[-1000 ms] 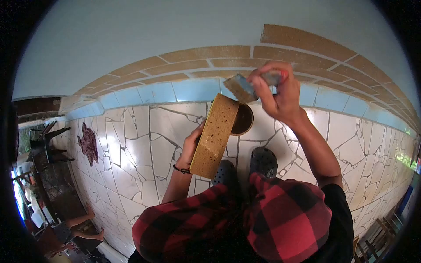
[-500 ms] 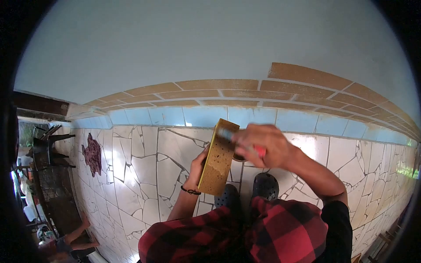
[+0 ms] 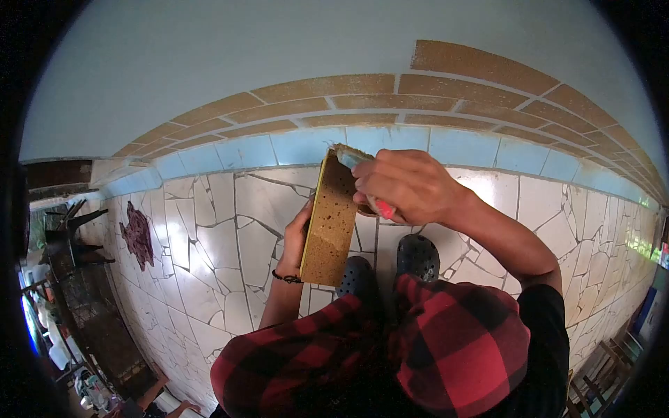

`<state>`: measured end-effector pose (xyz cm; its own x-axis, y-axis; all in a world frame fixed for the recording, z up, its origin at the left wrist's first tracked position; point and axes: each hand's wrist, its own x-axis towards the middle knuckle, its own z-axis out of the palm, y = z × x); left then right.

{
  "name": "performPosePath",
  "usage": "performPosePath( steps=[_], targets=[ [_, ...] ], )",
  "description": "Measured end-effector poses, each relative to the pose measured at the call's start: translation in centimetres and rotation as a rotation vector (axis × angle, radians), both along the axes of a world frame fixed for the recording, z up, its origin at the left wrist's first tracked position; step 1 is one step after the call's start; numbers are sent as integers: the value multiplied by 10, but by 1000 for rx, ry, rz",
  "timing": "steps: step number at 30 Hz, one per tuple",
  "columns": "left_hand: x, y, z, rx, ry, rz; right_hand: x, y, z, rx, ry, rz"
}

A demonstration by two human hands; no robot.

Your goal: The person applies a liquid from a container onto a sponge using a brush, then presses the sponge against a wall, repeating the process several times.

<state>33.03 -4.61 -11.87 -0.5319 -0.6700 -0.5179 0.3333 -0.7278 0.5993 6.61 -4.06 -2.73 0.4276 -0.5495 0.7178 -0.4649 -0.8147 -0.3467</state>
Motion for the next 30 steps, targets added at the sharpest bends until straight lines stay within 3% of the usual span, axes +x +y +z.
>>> performPosePath(
  steps=[2,5,8,11,15,18,21,24,27,30],
  targets=[
    [2,-1,-3,-13,12,-17,8,3,-21,-129,9,-1],
    [5,-4,-16,-24,8,1,27,25,-9,-33,16,107],
    [1,-4,-8,8,-21,62,29,36,-6,332,-307,345],
    [1,-5,1,80,4,59,45,41,-11,500,-710,205],
    [2,-6,-11,-60,-67,1,17,10,-21,547,-370,0],
    [6,-7,-14,3,-105,0,1,-16,-21,302,-227,-147],
    [6,-7,-9,-17,-64,9,-6,-30,-22,91,-184,-45],
    [10,-7,-19,-18,-23,25,9,-11,-11,214,-28,101],
    [2,-11,-5,64,61,118,45,25,-18,-121,-67,159],
    [11,-19,-25,112,87,123,59,42,-7,167,-352,390]
  ],
)
